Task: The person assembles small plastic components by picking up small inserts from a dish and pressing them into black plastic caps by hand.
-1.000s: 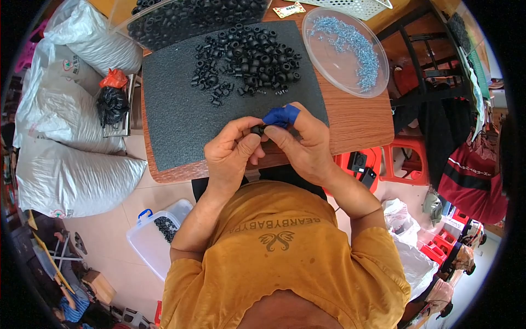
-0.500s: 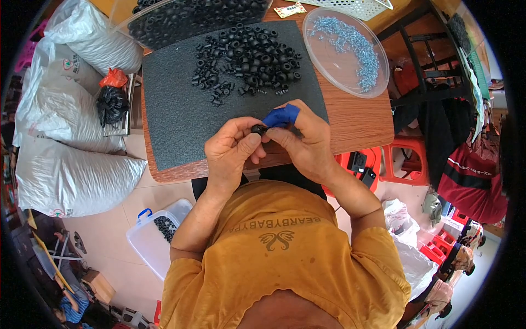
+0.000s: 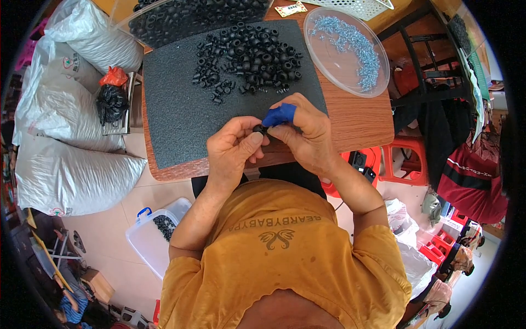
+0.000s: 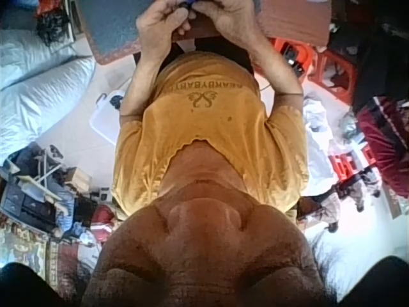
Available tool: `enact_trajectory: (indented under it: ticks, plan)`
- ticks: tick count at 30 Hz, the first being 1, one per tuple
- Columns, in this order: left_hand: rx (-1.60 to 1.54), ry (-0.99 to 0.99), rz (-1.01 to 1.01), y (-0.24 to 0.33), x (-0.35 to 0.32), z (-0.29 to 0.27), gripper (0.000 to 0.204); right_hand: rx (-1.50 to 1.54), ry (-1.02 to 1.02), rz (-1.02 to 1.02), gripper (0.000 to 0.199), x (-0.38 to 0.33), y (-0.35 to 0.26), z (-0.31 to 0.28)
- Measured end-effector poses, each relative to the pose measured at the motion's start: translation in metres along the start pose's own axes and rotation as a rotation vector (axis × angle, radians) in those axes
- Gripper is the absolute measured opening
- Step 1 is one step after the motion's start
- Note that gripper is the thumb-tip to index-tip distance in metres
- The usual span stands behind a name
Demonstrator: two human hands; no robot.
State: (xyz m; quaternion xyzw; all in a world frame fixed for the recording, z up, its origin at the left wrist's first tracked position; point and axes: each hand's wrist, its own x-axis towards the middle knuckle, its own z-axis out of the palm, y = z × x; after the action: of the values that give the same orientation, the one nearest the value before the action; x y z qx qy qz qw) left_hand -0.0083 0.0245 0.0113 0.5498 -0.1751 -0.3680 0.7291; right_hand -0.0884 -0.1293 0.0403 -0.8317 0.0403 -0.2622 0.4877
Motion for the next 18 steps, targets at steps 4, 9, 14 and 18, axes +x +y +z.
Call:
enact_trajectory:
  ticks: [4,9,14,18]
  plan:
    - [0.005,-0.023,-0.063,0.003,0.000,-0.001,0.023,-0.031,-0.079,-0.073,0.015,0.003,0.003,-0.006]
    - [0.022,-0.027,-0.084,0.005,0.000,0.000,0.021,-0.077,-0.147,-0.125,0.018,0.007,0.004,-0.010]
    - [0.023,-0.025,-0.082,0.003,0.002,-0.002,0.021,-0.059,-0.146,-0.087,0.018,0.008,0.002,-0.009]
    - [-0.009,-0.045,-0.118,0.002,0.003,-0.004,0.021,-0.050,-0.163,-0.162,0.018,0.011,0.003,-0.011]
